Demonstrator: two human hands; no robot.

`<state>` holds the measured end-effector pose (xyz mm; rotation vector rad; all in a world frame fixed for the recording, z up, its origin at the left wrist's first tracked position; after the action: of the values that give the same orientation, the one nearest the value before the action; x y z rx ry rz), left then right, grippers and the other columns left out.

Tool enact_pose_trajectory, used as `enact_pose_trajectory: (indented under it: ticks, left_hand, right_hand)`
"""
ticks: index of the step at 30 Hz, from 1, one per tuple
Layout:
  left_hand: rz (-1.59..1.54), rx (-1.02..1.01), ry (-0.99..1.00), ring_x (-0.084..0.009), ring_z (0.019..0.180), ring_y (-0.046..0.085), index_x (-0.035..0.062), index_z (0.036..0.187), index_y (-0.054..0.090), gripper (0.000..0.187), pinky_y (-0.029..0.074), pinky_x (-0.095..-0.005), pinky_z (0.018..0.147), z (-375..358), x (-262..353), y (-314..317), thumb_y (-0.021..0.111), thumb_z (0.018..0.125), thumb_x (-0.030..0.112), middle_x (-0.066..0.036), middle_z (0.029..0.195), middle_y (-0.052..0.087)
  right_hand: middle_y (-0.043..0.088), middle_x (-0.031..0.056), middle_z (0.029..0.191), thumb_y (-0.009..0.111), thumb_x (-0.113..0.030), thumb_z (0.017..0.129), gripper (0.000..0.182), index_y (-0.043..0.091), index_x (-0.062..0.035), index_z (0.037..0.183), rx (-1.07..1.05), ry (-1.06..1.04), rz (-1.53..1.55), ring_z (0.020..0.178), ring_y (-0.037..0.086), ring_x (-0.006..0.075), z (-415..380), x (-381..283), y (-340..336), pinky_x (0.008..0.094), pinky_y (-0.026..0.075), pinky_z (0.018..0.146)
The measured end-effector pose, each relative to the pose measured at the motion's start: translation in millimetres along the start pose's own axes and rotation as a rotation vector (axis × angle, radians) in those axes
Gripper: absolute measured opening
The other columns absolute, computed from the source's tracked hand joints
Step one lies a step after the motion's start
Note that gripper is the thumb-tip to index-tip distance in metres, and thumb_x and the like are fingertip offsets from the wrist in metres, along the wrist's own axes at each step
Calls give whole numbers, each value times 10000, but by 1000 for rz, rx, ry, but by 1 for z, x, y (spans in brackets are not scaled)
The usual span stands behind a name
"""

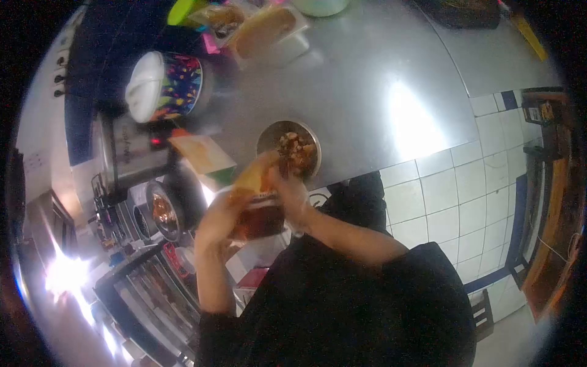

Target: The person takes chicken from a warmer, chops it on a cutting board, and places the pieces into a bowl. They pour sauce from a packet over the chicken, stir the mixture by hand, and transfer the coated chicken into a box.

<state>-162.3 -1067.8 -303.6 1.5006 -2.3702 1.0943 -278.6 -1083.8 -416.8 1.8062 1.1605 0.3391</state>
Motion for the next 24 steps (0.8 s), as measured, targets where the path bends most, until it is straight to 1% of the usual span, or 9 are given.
enact_pose_trajectory:
  ticks: [2, 4, 7, 11, 14, 17, 20, 22, 24]
  left_hand:
    - [-115, 37, -14, -124, 559, 494, -39, 961, 620, 356, 416, -329, 529, -2, -3, -2, 559, 990, 310, -46, 622, 544]
    - [-13, 87, 71, -124, 560, 491, -38, 969, 621, 351, 411, -331, 527, -5, 9, -5, 551, 994, 306, -49, 620, 544]
    - [82, 38, 17, -132, 578, 505, -42, 981, 621, 355, 428, -335, 556, -10, 8, -3, 543, 997, 304, -59, 633, 557]
    - [-6, 84, 16, -139, 601, 522, -42, 1000, 622, 356, 446, -345, 591, -14, 12, -4, 539, 998, 304, -63, 652, 573]
    - [22, 106, 118, -157, 607, 538, -34, 1005, 631, 355, 456, -355, 608, -13, 9, -5, 540, 998, 309, -76, 666, 596]
    - [-57, 77, 106, -174, 624, 551, -27, 1004, 638, 344, 461, -361, 625, -9, -4, -3, 542, 997, 303, -100, 681, 614]
    - [13, 71, -67, -194, 641, 566, -28, 994, 641, 341, 466, -369, 644, -14, -8, -2, 550, 993, 300, -131, 704, 634]
    - [98, 78, 98, -193, 642, 574, -28, 990, 642, 343, 467, -370, 645, -17, 2, -3, 560, 987, 305, -145, 716, 645]
    - [46, 70, 87, -199, 640, 582, -26, 985, 644, 350, 469, -372, 644, -18, -7, 0, 559, 987, 313, -150, 716, 648]
  right_hand:
    - [566, 95, 1143, 568, -479, 951, 515, 505, -64, 1249, 14, 8, 35, 1050, 574, 223, -1, -9, 12, 420, 462, 942]
    - [574, 86, 1118, 563, -488, 951, 510, 517, -66, 1234, 28, 5, 71, 1038, 573, 216, 1, -7, 11, 411, 467, 919]
    - [581, 78, 1085, 539, -484, 966, 489, 529, -66, 1219, 8, 10, -57, 1004, 576, 209, 5, 8, -1, 381, 472, 890]
    - [581, 77, 1085, 490, -478, 992, 471, 527, -68, 1221, 27, -5, -34, 992, 572, 195, -4, -6, 15, 359, 473, 893]
    - [587, 72, 1082, 474, -475, 1000, 463, 530, -71, 1219, 37, -7, -6, 989, 574, 186, 1, -4, 12, 358, 476, 893]
    - [594, 64, 1083, 480, -470, 999, 449, 534, -80, 1215, -12, -21, 50, 990, 580, 185, 3, 2, 10, 356, 482, 892]
    - [597, 57, 1088, 492, -467, 995, 436, 539, -90, 1209, -54, -13, 111, 997, 585, 186, 2, 2, 14, 354, 486, 898]
    - [598, 52, 1091, 500, -470, 992, 433, 541, -95, 1204, -72, -23, 129, 1004, 587, 187, -1, -2, 17, 353, 487, 903]
    - [597, 49, 1109, 507, -485, 985, 448, 538, -99, 1210, 28, 34, 108, 1024, 590, 187, -8, -3, 12, 357, 491, 917]
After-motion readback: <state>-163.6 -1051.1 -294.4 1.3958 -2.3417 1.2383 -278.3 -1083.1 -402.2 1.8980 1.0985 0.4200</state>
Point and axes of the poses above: each hand's wrist, its own z-axis towards the middle knuckle, its own y-axis out of the palm, x = y × z, the point moved 7 cm from there along z, towards the middle knuckle
